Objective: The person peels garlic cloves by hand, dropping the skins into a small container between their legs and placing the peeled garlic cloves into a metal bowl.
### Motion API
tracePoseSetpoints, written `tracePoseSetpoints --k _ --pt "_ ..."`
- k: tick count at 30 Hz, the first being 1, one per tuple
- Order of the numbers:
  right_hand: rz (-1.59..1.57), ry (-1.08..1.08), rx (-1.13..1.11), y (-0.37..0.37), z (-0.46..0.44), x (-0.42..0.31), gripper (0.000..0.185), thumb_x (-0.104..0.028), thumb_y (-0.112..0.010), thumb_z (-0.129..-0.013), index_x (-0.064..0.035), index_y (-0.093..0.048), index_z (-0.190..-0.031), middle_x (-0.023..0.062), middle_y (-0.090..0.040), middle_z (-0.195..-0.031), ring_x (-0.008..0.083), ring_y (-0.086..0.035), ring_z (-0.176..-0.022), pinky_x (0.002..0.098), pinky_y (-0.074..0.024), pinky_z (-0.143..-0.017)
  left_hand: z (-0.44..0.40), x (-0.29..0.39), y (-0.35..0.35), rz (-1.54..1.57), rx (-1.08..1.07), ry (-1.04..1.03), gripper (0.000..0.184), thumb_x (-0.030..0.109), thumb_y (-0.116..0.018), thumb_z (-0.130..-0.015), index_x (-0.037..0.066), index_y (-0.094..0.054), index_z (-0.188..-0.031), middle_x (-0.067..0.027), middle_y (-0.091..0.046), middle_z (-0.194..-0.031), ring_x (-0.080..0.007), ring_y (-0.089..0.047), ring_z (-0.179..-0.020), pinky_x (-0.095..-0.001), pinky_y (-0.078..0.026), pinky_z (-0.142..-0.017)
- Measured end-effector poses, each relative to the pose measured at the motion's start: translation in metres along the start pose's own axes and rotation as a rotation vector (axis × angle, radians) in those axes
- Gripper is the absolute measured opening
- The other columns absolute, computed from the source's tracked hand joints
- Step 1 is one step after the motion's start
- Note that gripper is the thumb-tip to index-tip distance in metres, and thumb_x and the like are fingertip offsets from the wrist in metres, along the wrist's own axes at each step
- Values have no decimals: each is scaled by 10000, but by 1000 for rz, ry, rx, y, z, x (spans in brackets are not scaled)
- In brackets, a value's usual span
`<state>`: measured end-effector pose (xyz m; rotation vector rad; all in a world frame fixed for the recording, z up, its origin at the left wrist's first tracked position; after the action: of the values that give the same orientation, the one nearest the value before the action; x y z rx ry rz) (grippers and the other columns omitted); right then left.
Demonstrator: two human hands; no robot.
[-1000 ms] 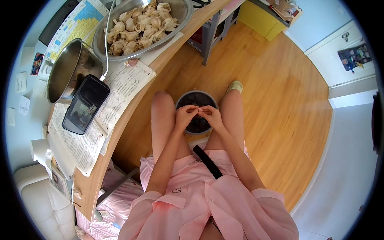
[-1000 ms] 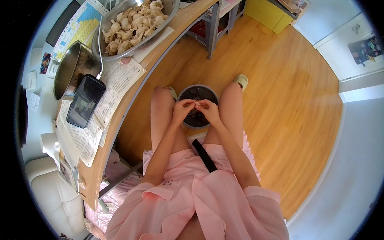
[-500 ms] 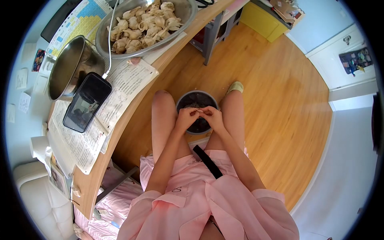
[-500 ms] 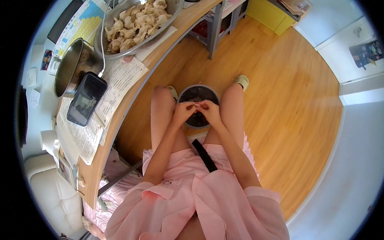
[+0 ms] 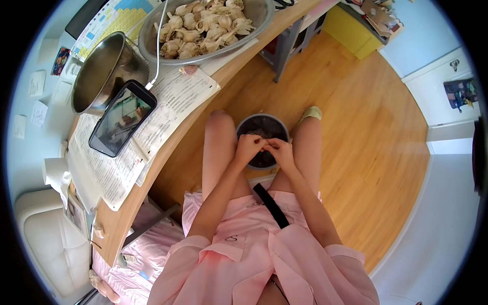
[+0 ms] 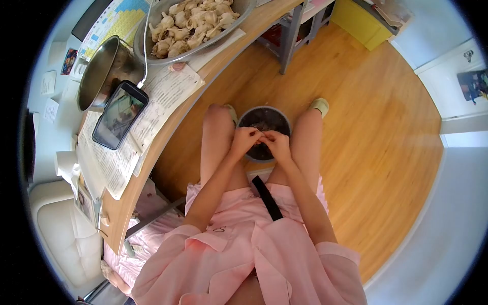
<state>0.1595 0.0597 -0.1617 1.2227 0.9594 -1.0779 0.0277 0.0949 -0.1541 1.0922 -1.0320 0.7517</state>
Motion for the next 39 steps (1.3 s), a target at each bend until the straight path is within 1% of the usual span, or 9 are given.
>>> tracePoseSetpoints --k 5,8,14,20,25,32,35,36,39 --pt "-237 -44 20 -1 -7 22 219 -51 -676 -800 59 -646 -987 116 -688 -833 123 -649 -751 260 -516 -693 2 20 9 -6 41 -43 156 97 -621 -803 -53 -663 -805 -125 -668 -678 -126 -646 -610 -247 -508 -559" --pt "-316 -57 24 -1 -8 19 221 -42 -656 -818 69 -639 -1008 111 -685 -845 124 -643 -765 255 -511 -707 4 23 18 60 203 -197 124 66 -642 -776 -45 -659 -829 -117 -679 -733 -127 -649 -642 -247 -508 -576" --pt "-199 -1 6 -3 -7 17 236 -28 -626 -840 65 -627 -1057 118 -680 -878 136 -639 -778 253 -507 -716 -2 12 14 125 84 -78 95 46 -669 -747 -36 -650 -792 -91 -670 -717 -112 -630 -634 -236 -492 -573" --pt "-339 -68 -64 -7 -6 18 263 -59 -604 -878 86 -599 -1097 114 -665 -926 145 -636 -809 258 -522 -745 -3 13 14 189 62 -31 90 53 -651 -771 -24 -620 -735 -64 -646 -678 -93 -609 -631 -229 -477 -561" --pt "-471 -47 -84 -12 -7 12 289 -88 -588 -899 84 -574 -1130 109 -641 -1009 154 -624 -872 262 -525 -799 -3 -12 5 513 57 104 88 63 -618 -824 -3 -616 -765 -46 -623 -684 -80 -590 -620 -202 -475 -557" --pt "-446 9 -44 -10 -7 2 290 -116 -564 -920 65 -547 -1145 101 -616 -1046 167 -611 -940 272 -503 -830 -1 -38 7 681 143 275 138 85 -619 -845 -10 -625 -745 -61 -628 -704 -91 -599 -599 -211 -503 -553" --pt "-471 -27 101 9 -7 -4 306 -180 -553 -933 21 -537 -1162 96 -610 -1063 196 -618 -973 290 -507 -829 1 -54 18 835 289 365 149 109 -631 -848 -10 -632 -758 -61 -636 -721 -101 -604 -600 -205 -502 -558" --pt "-440 -35 133 14 -8 -3 322 -222 -536 -943 0 -525 -1176 101 -595 -1099 211 -614 -994 298 -503 -824 0 -50 19 758 260 337 138 107 -628 -849 -16 -637 -786 -68 -643 -746 -103 -610 -612 -210 -502 -561" --pt "-415 -35 148 18 -7 -7 340 -229 -520 -950 -7 -501 -1208 107 -573 -1145 214 -608 -1013 307 -499 -831 1 -44 22 507 192 276 134 102 -622 -854 -29 -653 -858 -81 -660 -803 -110 -623 -635 -226 -502 -566"
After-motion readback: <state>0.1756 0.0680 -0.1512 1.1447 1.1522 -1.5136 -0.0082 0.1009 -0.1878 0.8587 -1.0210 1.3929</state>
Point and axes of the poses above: each hand's wrist, its own z-axis away from the middle knuckle, its own y-axis out of the back of the hand, x = y × z, the point moved 8 cm from there along -z, towards the middle knuckle
